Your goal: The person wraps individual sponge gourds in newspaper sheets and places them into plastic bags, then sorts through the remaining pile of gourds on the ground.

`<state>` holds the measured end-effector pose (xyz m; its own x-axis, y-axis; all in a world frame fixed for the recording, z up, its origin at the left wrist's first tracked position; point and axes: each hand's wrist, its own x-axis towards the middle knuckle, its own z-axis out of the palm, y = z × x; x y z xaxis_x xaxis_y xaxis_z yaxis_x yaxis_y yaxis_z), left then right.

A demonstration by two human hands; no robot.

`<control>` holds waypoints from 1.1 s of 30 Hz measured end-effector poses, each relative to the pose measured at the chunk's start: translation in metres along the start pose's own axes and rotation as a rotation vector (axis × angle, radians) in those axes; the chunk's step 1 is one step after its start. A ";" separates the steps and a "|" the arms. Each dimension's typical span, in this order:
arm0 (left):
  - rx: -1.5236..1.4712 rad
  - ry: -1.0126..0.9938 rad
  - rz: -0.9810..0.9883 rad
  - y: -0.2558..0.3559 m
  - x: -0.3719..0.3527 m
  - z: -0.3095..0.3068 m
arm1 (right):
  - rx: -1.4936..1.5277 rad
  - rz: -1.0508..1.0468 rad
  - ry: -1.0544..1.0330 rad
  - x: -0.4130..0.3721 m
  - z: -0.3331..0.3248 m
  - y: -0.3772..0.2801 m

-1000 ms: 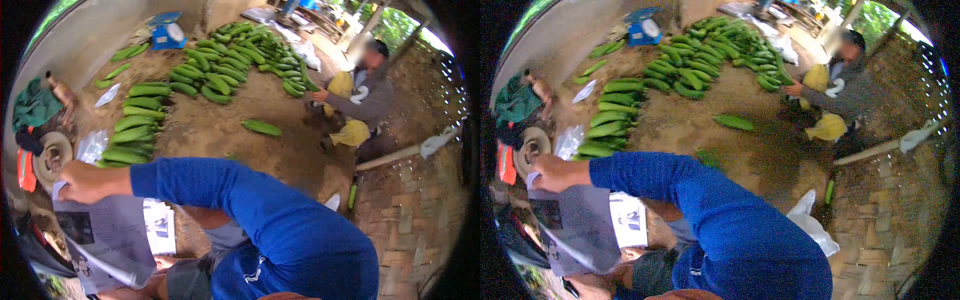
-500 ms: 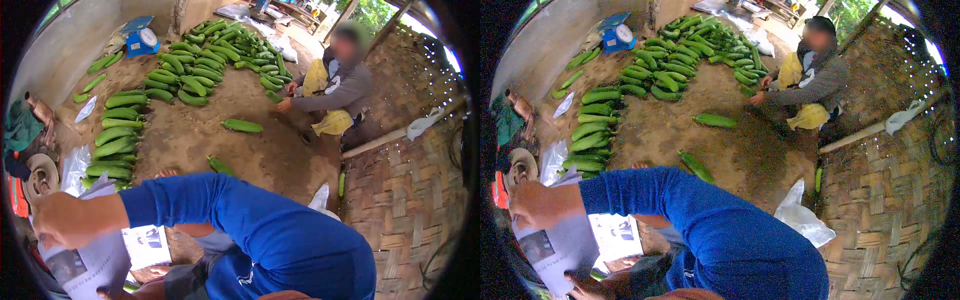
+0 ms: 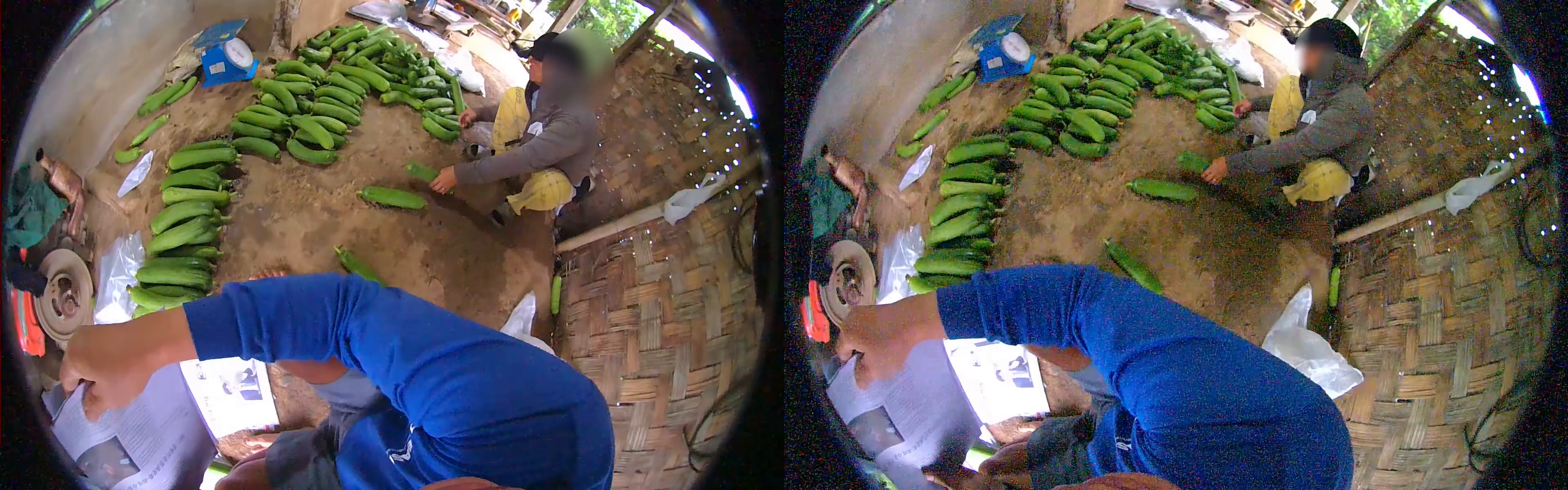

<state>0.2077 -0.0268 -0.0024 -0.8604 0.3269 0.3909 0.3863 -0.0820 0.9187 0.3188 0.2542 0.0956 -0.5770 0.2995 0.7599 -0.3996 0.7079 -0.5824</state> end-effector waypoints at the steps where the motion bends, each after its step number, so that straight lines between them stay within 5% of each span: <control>1: 0.004 0.037 0.050 0.003 -0.002 -0.004 | 0.010 0.009 -0.036 -0.001 -0.005 -0.002; 4: -0.300 0.198 -0.248 -0.009 0.021 -0.008 | 0.054 0.073 -0.200 -0.004 -0.018 -0.011; 6: -0.223 0.170 -0.236 -0.017 0.021 -0.013 | 0.163 0.120 -0.288 -0.009 -0.029 -0.021; 10: 0.145 0.107 0.053 -0.053 0.025 -0.048 | 0.134 0.129 -0.476 -0.016 -0.029 -0.004; 15: 0.811 0.070 0.701 -0.092 0.050 -0.115 | 0.019 0.104 -0.408 -0.024 -0.043 -0.007; 17: 0.920 0.117 0.739 -0.095 0.060 -0.121 | 0.036 0.171 -0.327 -0.027 -0.049 -0.013; 18: 0.905 0.192 0.659 -0.102 0.069 -0.115 | 0.042 0.204 -0.264 -0.028 -0.050 -0.012; 21: 0.671 -0.102 0.664 -0.090 0.104 -0.119 | 0.134 0.221 -0.083 -0.027 -0.059 -0.021; 23: 0.209 -0.154 0.054 -0.052 0.114 -0.079 | 0.182 0.224 -0.012 -0.025 -0.056 -0.018; 24: -0.373 -0.117 -0.517 -0.041 0.118 -0.060 | 0.162 0.212 0.003 -0.026 -0.055 -0.017; 25: -0.325 -0.169 -0.832 -0.043 0.121 -0.043 | 0.138 0.199 0.016 -0.026 -0.055 -0.015; 29: 0.277 -0.659 -0.481 -0.071 0.084 -0.009 | 0.077 0.270 -0.076 -0.037 -0.049 0.004; 31: 0.174 -0.707 -0.494 -0.060 0.075 0.000 | 0.000 0.238 -0.107 -0.041 -0.037 0.023; 33: 0.149 -0.728 -0.311 -0.123 0.099 -0.038 | -0.029 0.246 -0.132 -0.045 -0.032 0.034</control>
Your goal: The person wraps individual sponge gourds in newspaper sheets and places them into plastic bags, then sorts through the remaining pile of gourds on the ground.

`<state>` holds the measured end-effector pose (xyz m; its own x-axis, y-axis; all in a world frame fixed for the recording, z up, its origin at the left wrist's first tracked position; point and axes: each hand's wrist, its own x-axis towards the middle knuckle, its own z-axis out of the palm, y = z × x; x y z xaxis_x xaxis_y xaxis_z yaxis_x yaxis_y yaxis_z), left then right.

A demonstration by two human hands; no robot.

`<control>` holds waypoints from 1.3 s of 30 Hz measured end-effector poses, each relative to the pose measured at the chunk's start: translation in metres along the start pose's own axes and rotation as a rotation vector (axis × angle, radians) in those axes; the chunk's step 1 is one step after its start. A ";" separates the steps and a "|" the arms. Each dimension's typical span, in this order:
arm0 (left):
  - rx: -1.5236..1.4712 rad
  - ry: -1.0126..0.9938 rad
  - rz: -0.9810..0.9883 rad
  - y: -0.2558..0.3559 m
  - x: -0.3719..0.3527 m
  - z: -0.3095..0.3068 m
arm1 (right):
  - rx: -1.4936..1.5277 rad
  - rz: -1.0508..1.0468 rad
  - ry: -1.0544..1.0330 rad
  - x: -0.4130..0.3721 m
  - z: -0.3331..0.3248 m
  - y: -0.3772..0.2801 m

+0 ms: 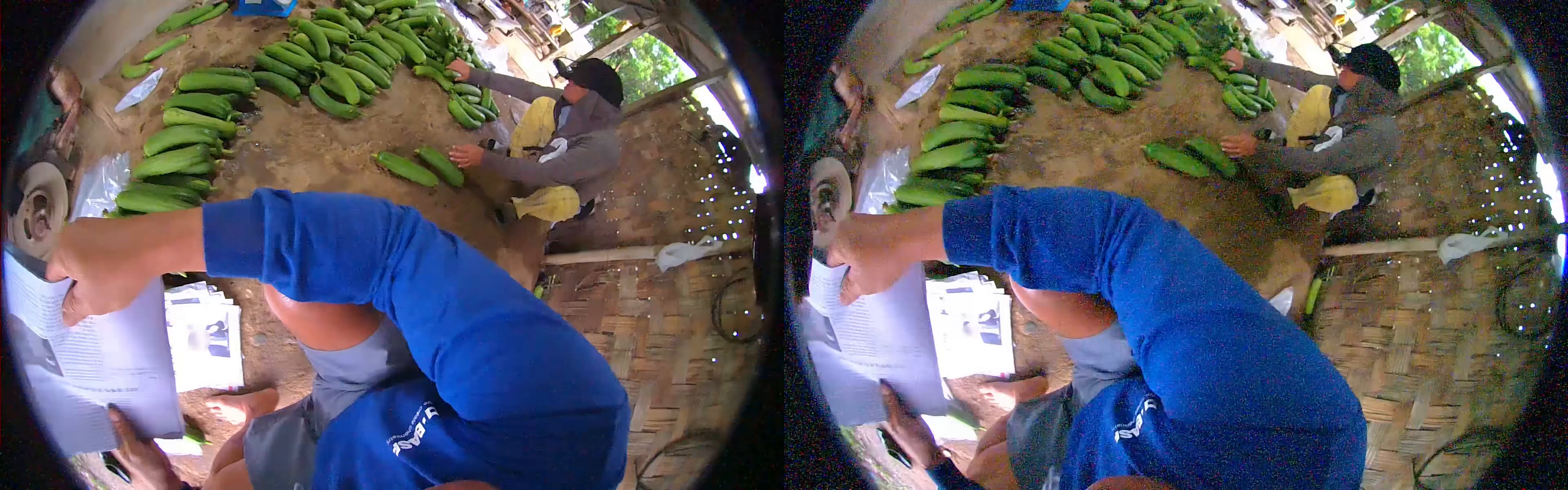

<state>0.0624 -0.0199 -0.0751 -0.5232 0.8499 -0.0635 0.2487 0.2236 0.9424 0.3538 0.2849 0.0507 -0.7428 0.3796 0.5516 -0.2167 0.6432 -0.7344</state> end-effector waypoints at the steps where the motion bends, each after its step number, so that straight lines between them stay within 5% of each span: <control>1: 0.340 -0.088 0.183 -0.010 0.005 -0.022 | 0.011 0.025 -0.008 0.001 0.000 0.001; 3: 1.056 -0.045 0.645 -0.027 0.016 -0.065 | 0.003 0.044 -0.019 0.003 -0.003 0.003; 4: 0.375 0.148 0.160 0.008 0.011 -0.041 | -0.016 0.041 -0.023 0.004 -0.006 0.004; 6: 0.625 -0.032 0.318 -0.043 0.017 -0.094 | 0.067 0.088 0.007 0.003 -0.013 0.001; 9: 0.039 0.211 0.209 0.036 -0.011 -0.025 | 0.303 0.228 0.071 -0.005 -0.024 -0.010; 18: 0.640 0.153 0.348 0.099 -0.013 0.019 | 0.463 0.367 0.008 -0.015 -0.035 -0.005; 22: 0.452 0.196 0.230 0.088 -0.004 0.013 | 0.422 0.359 -0.007 -0.018 -0.039 0.000; 35: 0.397 -0.556 -0.142 0.011 0.019 0.029 | 0.204 0.419 -0.218 -0.016 -0.043 0.003; 39: 0.268 -0.559 -0.247 0.054 0.007 0.071 | 0.162 0.360 -0.238 -0.015 -0.039 0.004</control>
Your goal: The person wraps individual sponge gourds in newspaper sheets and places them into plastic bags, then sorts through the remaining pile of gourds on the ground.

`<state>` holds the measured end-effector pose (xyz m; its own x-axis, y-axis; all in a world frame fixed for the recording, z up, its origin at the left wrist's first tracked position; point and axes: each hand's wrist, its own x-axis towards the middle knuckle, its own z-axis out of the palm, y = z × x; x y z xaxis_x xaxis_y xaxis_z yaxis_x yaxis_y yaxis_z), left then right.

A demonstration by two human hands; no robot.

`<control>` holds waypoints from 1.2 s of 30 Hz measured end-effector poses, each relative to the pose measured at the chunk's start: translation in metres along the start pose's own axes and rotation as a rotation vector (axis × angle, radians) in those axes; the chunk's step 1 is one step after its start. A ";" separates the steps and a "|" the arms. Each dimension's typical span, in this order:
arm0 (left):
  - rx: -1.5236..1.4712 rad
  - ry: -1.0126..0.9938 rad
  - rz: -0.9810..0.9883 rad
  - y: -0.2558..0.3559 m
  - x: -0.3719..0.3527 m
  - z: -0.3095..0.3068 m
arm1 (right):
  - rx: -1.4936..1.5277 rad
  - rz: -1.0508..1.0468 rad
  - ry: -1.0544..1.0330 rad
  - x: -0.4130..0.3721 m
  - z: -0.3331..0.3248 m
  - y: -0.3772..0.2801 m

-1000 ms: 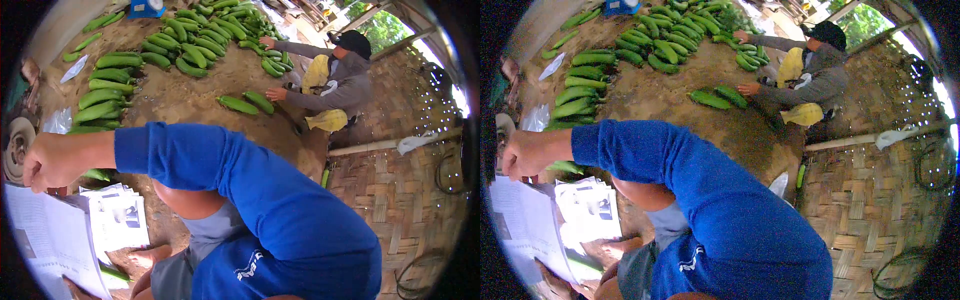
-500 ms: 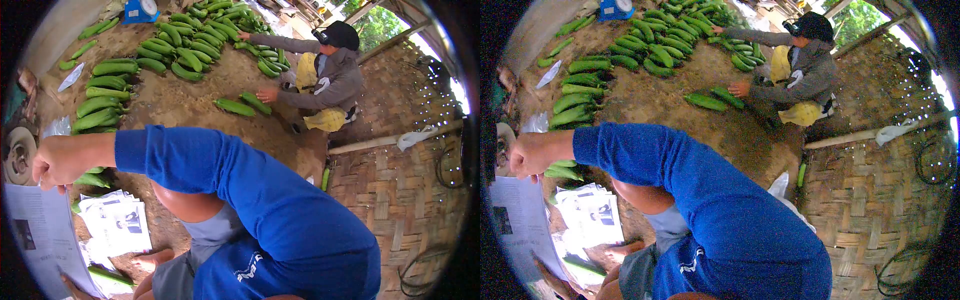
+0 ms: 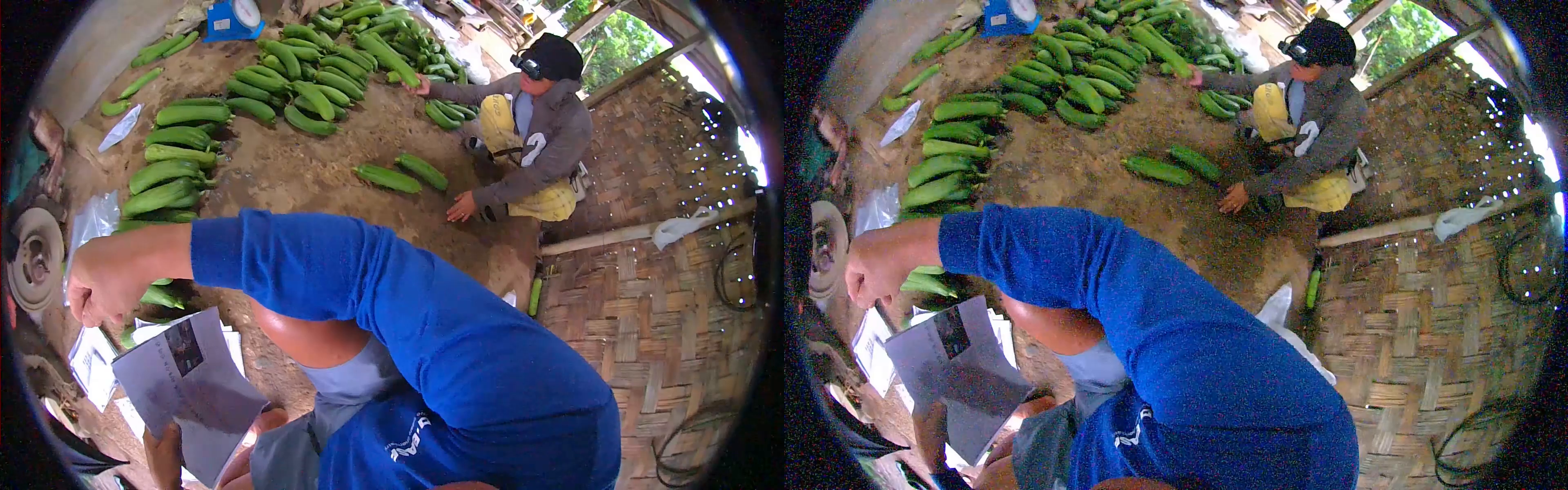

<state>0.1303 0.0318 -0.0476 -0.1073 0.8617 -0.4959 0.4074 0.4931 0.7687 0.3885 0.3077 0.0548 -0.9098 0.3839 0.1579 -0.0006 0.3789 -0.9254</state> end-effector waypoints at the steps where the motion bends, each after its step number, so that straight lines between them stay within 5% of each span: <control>1: 0.034 -0.003 -0.008 0.008 0.000 0.000 | -0.009 0.010 -0.016 0.000 0.000 0.000; 9: 0.456 -0.008 0.098 -0.005 0.009 -0.017 | -0.048 0.007 -0.057 0.006 0.005 0.004; 19: 0.480 -0.121 -0.060 -0.002 0.003 -0.016 | -0.111 0.024 -0.106 0.016 0.016 0.014; 26: 0.574 -0.106 0.039 -0.018 0.006 -0.020 | -0.106 0.006 -0.085 0.013 0.010 0.007; 34: 0.354 -0.066 -0.028 -0.057 0.014 -0.029 | -0.215 -0.191 -0.020 0.030 0.022 0.014; 36: 0.491 -0.096 -0.008 -0.050 0.011 -0.030 | -0.223 -0.230 0.002 0.033 0.024 0.011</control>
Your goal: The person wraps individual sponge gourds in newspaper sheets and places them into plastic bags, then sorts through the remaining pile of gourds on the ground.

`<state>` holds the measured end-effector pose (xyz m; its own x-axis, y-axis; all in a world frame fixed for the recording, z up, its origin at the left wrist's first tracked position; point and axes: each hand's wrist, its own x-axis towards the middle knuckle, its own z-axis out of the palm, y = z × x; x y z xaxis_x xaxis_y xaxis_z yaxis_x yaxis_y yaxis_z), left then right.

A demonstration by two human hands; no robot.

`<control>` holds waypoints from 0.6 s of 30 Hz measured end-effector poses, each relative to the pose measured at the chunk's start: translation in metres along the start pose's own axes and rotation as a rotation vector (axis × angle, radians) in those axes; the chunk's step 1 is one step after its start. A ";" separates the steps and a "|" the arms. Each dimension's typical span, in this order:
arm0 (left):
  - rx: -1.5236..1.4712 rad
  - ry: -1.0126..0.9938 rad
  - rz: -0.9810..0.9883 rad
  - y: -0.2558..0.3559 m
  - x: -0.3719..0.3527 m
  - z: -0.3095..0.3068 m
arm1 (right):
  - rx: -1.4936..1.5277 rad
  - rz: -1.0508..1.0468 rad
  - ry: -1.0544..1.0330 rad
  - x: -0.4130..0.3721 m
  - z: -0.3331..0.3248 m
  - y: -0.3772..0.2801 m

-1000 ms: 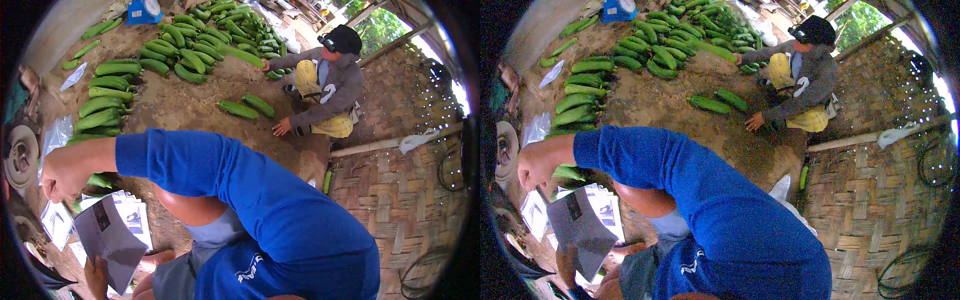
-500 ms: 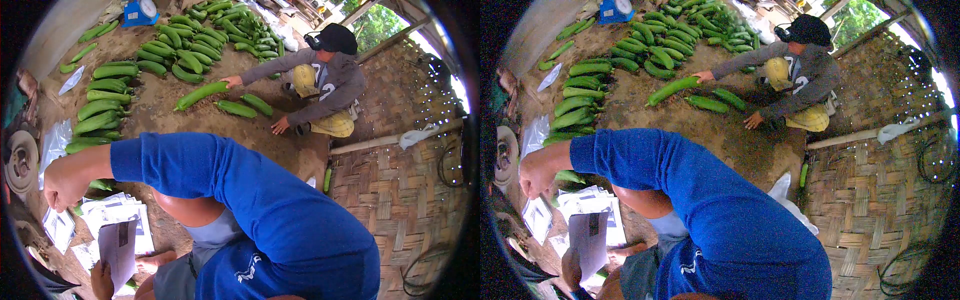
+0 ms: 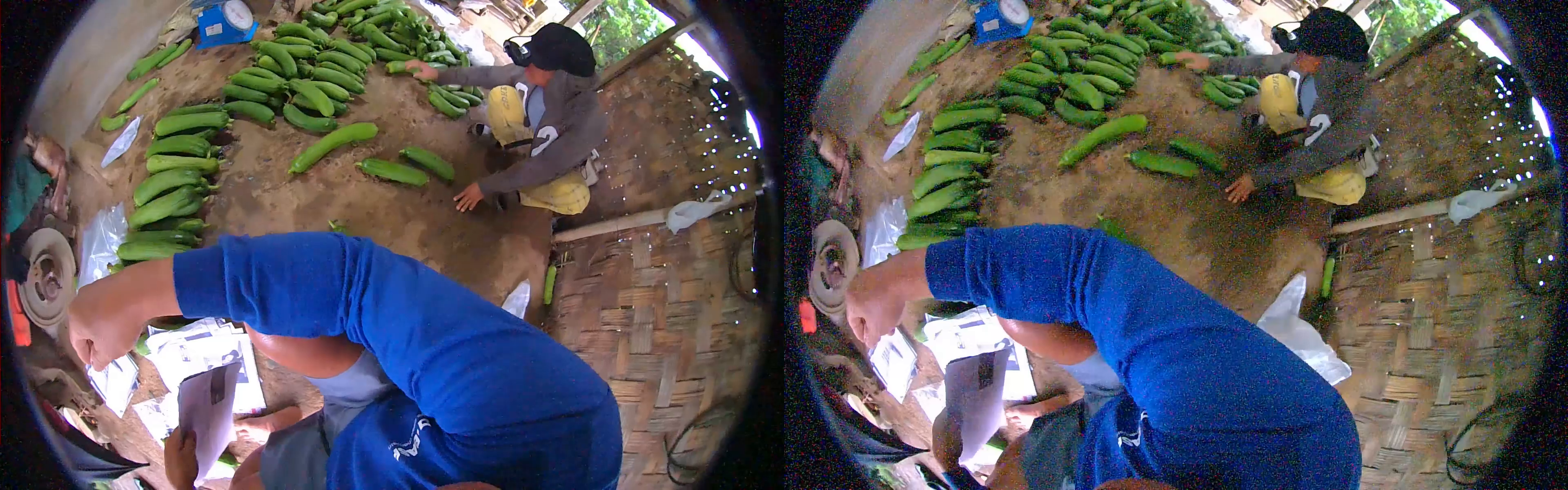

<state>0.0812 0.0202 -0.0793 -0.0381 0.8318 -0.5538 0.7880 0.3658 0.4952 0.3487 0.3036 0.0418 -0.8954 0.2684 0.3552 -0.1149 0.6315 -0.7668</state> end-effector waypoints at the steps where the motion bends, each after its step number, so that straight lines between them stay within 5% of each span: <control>1: 0.068 -0.011 0.007 0.001 -0.002 -0.001 | -0.002 -0.018 0.008 0.002 0.001 0.000; 3: 0.102 -0.014 0.105 0.003 -0.006 -0.004 | 0.006 -0.050 0.019 0.008 0.005 0.002; 5: 0.042 -0.071 -0.072 -0.048 0.008 0.003 | 0.024 -0.078 0.025 0.015 0.013 0.010; 7: 0.025 -0.079 -0.093 -0.037 0.005 0.002 | 0.044 -0.074 0.041 0.007 0.007 -0.003; 9: 0.059 -0.037 0.037 0.053 -0.007 -0.004 | 0.041 -0.098 0.051 0.004 0.003 -0.009; 18: 0.063 -0.016 -0.039 0.072 -0.006 -0.009 | 0.072 -0.090 0.018 -0.005 0.001 -0.013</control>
<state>0.1325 0.0447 -0.0345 -0.0599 0.8106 -0.5826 0.8234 0.3701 0.4302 0.3542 0.2929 0.0498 -0.8723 0.2259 0.4336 -0.2258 0.6004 -0.7672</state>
